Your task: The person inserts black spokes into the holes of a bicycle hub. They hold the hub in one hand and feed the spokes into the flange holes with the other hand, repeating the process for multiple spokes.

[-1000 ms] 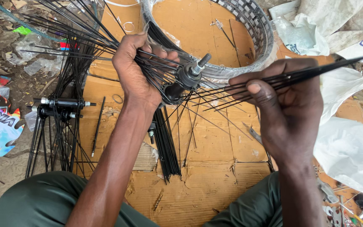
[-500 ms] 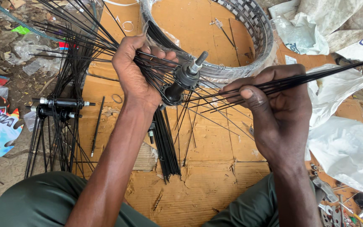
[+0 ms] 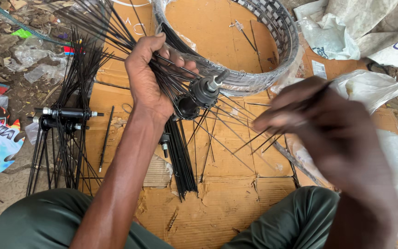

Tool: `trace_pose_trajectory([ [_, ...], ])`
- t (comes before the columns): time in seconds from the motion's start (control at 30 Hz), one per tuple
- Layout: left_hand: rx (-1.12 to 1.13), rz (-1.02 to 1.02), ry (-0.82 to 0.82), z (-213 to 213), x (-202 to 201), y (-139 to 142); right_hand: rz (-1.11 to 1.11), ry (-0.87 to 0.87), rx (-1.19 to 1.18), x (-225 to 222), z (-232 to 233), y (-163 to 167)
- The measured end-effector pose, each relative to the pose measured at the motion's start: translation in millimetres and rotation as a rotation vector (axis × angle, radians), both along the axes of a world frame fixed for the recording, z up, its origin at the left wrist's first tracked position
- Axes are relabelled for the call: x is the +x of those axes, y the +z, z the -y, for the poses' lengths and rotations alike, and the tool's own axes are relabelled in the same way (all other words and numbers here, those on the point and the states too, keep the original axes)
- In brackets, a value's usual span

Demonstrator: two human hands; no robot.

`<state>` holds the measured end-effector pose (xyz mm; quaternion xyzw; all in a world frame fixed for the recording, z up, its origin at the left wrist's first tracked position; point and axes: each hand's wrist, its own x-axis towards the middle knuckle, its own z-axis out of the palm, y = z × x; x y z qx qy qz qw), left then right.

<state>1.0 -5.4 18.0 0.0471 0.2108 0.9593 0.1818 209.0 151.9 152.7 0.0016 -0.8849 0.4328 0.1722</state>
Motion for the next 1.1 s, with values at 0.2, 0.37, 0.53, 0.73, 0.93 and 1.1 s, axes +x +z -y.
trace_pose_trajectory([
  [0.2, -0.101, -0.033, -0.066, 3, 1, 8, -0.433, -0.113, -0.076, -17, -21, -8],
  [0.37, -0.088, -0.051, -0.164, 2, 3, 9, -0.331, -0.027, -0.230, -35, -14, -36],
  [0.53, -0.110, -0.068, -0.163, 1, 3, 8, -0.253, -0.033, -0.285, -34, -5, -45],
  [0.73, -0.103, -0.032, -0.163, 0, 3, 8, -0.231, -0.046, -0.263, -39, -10, -46],
  [0.93, -0.098, -0.009, -0.165, 0, 4, 7, -0.226, -0.002, -0.382, -41, -1, -44],
  [1.1, -0.111, -0.002, -0.142, -1, 5, 8, 0.171, -0.009, 0.313, -36, -12, -29],
])
